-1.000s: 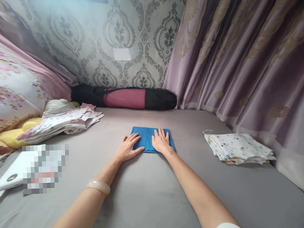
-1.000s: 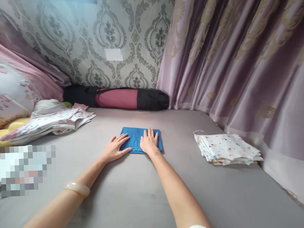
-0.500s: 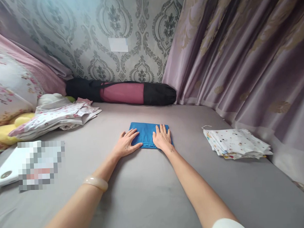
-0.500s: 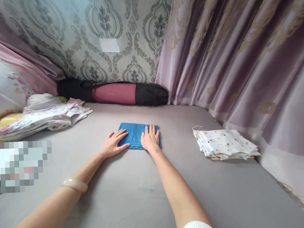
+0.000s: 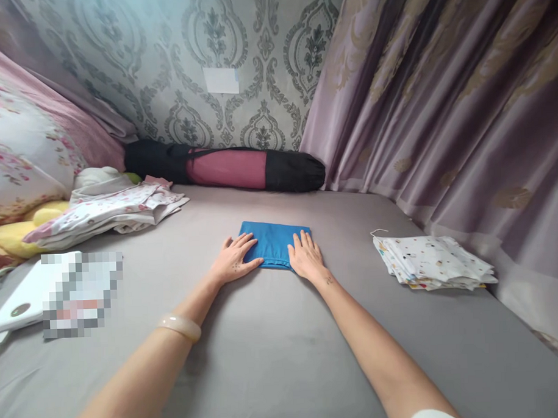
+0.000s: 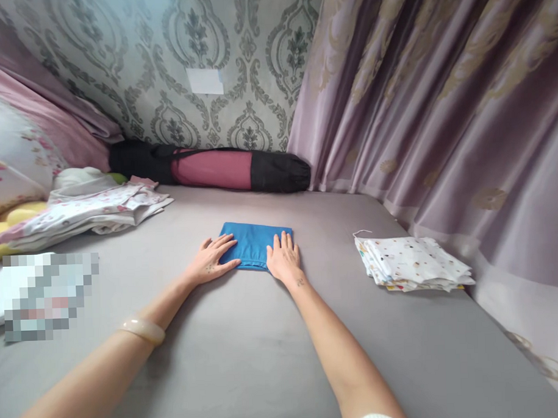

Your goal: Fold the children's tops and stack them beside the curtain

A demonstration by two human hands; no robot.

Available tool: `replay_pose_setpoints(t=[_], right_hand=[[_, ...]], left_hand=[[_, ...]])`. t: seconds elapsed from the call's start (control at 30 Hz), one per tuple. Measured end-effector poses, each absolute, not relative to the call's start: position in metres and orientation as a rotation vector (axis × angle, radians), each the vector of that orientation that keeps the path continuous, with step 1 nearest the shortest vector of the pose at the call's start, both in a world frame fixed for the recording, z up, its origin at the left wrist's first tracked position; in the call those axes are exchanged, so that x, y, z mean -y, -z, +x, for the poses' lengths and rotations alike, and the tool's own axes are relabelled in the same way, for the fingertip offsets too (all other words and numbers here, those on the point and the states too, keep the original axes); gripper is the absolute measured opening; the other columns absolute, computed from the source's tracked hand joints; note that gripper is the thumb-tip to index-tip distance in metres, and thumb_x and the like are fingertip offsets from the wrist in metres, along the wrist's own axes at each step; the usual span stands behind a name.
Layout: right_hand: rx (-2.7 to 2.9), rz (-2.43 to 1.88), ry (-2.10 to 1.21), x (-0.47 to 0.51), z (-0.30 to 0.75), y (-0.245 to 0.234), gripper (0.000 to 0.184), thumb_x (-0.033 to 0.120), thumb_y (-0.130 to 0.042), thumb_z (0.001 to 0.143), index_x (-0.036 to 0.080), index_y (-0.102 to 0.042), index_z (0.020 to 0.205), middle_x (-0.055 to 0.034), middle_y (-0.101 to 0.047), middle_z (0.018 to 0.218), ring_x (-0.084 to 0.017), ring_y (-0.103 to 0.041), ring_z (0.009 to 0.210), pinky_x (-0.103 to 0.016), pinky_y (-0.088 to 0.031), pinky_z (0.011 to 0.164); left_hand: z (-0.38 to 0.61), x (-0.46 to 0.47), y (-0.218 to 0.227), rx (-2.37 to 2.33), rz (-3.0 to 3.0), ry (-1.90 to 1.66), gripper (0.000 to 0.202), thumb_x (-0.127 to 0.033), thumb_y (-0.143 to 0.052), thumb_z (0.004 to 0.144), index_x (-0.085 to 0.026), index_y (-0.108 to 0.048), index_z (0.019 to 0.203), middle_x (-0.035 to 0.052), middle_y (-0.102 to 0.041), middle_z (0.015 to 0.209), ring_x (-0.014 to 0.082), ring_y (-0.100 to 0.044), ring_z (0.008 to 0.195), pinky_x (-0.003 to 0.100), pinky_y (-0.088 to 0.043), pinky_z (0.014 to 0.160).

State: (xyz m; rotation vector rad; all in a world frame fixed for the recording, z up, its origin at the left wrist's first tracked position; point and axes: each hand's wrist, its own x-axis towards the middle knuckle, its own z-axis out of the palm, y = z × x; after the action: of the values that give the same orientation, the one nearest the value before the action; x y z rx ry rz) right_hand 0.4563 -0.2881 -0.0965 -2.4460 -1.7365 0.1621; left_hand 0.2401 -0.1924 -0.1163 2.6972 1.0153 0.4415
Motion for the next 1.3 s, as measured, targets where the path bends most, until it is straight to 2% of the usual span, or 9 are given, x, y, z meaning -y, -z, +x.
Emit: replay_pose_setpoints(t=[0.27, 0.4, 0.5, 0.6, 0.67, 0.77, 1.07, 1.17, 1.3], right_hand=[[1.675, -2.364, -0.170, 0.287, 0.457, 0.105, 0.057, 0.036, -0.027, 0.099, 0.010, -0.034, 0.150, -0.0157, -0.023, 0.159, -0.026, -0.018, 0.147, -0.040, -0.016, 0.117], [1.531, -2.266, -0.326, 0.283, 0.477, 0.095, 0.054, 0.031, -0.033, 0.097, 0.013, -0.038, 0.148, -0.0111, -0.034, 0.155, -0.018, -0.031, 0.142, -0.029, -0.025, 0.113], [1.277, -2.296, -0.381, 0.282, 0.500, 0.086, 0.047, 0.026, -0.034, 0.096, 0.018, -0.051, 0.139, -0.0081, -0.058, 0.137, -0.014, -0.055, 0.122, -0.023, -0.041, 0.099], [1.164, -2.376, -0.425, 0.283, 0.522, 0.082, 0.039, 0.028, -0.039, 0.094, 0.015, -0.068, 0.116, -0.0098, -0.074, 0.102, -0.017, -0.068, 0.093, -0.024, -0.048, 0.079], [1.125, -2.419, -0.468, 0.284, 0.531, 0.084, 0.033, 0.031, -0.046, 0.091, 0.013, -0.073, 0.099, -0.0093, -0.074, 0.082, -0.018, -0.069, 0.080, -0.023, -0.047, 0.069], [1.101, -2.458, -0.510, 0.283, 0.534, 0.089, 0.029, 0.034, -0.054, 0.087, 0.014, -0.073, 0.081, -0.0086, -0.072, 0.071, -0.018, -0.068, 0.075, -0.022, -0.045, 0.063], [1.079, -2.424, -0.564, 0.273, 0.522, 0.091, 0.022, 0.036, -0.062, 0.081, 0.019, -0.072, 0.072, -0.0071, -0.072, 0.073, -0.021, -0.068, 0.083, -0.022, -0.046, 0.064], [1.047, -2.381, -0.603, 0.273, 0.521, 0.086, 0.021, 0.033, -0.065, 0.079, 0.019, -0.069, 0.064, -0.0044, -0.069, 0.065, -0.018, -0.068, 0.077, -0.021, -0.044, 0.061], [0.947, -2.313, -0.692, 0.275, 0.517, 0.076, 0.026, 0.030, -0.067, 0.079, 0.018, -0.061, 0.056, 0.0001, -0.056, 0.047, -0.013, -0.060, 0.056, -0.019, -0.040, 0.052]], left_hand=[[0.239, 0.194, 0.115, -1.033, 2.661, -0.450, 0.067, -0.067, -0.044, 0.086, -0.025, -0.050, 0.139, 0.0098, -0.040, 0.152, 0.0302, -0.035, 0.141, 0.054, -0.016, 0.117], [0.238, 0.187, 0.117, -1.083, 2.457, -0.597, 0.065, -0.062, -0.043, 0.088, -0.021, -0.049, 0.138, 0.0107, -0.045, 0.149, 0.0268, -0.041, 0.137, 0.045, -0.028, 0.116], [0.237, 0.173, 0.116, -1.318, 2.200, -0.753, 0.061, -0.053, -0.043, 0.089, -0.013, -0.052, 0.134, 0.0155, -0.056, 0.135, 0.0241, -0.057, 0.121, 0.036, -0.043, 0.104], [0.235, 0.157, 0.113, -1.629, 2.089, -0.658, 0.047, -0.044, -0.045, 0.087, -0.012, -0.065, 0.116, 0.0159, -0.068, 0.112, 0.0257, -0.065, 0.104, 0.036, -0.048, 0.097], [0.236, 0.149, 0.109, -1.733, 2.070, -0.526, 0.039, -0.041, -0.047, 0.085, -0.016, -0.072, 0.102, 0.0144, -0.072, 0.101, 0.0284, -0.066, 0.103, 0.038, -0.049, 0.093], [0.241, 0.143, 0.104, -1.775, 2.055, -0.380, 0.033, -0.043, -0.053, 0.082, -0.020, -0.074, 0.091, 0.0130, -0.074, 0.095, 0.0317, -0.066, 0.100, 0.040, -0.051, 0.086], [0.260, 0.142, 0.095, -1.822, 1.947, -0.293, 0.017, -0.033, -0.065, 0.068, -0.019, -0.071, 0.075, 0.0169, -0.073, 0.096, 0.0370, -0.065, 0.104, 0.042, -0.050, 0.082], [0.261, 0.142, 0.090, -1.780, 1.900, -0.309, 0.011, -0.029, -0.067, 0.065, -0.019, -0.067, 0.066, 0.0132, -0.073, 0.082, 0.0340, -0.067, 0.094, 0.037, -0.050, 0.076], [0.259, 0.144, 0.079, -1.665, 1.866, -0.345, 0.013, -0.028, -0.067, 0.066, -0.018, -0.062, 0.061, 0.0048, -0.064, 0.058, 0.0224, -0.066, 0.068, 0.027, -0.046, 0.060]])
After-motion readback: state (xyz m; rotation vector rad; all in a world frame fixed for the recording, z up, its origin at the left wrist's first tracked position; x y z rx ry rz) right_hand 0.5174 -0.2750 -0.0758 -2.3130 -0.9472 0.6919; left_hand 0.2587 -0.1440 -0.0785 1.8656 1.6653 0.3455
